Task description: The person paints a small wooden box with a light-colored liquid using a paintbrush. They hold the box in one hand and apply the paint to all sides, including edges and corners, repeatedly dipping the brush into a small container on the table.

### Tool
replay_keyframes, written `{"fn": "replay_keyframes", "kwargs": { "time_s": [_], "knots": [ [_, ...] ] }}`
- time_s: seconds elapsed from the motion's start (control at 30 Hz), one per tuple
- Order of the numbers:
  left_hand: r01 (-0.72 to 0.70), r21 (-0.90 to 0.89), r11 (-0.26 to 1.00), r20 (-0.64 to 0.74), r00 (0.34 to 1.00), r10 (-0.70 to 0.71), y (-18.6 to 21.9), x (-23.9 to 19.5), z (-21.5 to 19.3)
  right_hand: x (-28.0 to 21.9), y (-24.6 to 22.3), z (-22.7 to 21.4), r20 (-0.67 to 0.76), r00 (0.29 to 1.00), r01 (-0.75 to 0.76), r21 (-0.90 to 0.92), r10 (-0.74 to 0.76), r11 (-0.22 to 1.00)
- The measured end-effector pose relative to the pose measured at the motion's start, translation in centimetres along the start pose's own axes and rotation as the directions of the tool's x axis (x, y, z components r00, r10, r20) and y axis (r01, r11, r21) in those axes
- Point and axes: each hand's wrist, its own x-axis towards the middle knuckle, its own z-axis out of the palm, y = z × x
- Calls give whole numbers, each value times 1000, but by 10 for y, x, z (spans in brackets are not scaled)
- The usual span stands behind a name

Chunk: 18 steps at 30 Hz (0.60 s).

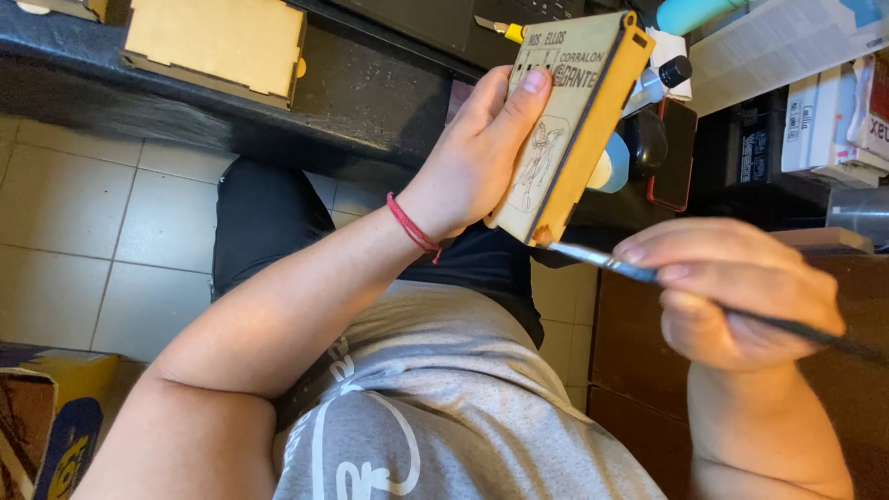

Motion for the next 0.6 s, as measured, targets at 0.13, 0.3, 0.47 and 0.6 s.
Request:
{"fn": "replay_keyframes", "kwargs": {
  "time_s": [0.13, 0.3, 0.47, 0.6],
  "knots": [
    [-19, -142, 990, 20, 1000, 23, -9, 5, 1, 11, -4, 7, -132, 991, -12, -154, -9, 988],
    [-11, -27, 1000, 16, 1000, 11, -3, 3, -2, -2, 4, 2, -54, 998, 30, -74, -34, 997],
    [12, -134, 991, 5, 1000, -11, -10, 7, 1, 7, -11, 3, 51, 997, -45, -72, 49, 996],
    [42, -270, 962, 84, 996, -20, -9, 7, 2, 7, -10, 17, -168, 976, -149, -58, 138, 987]
  ]
}}
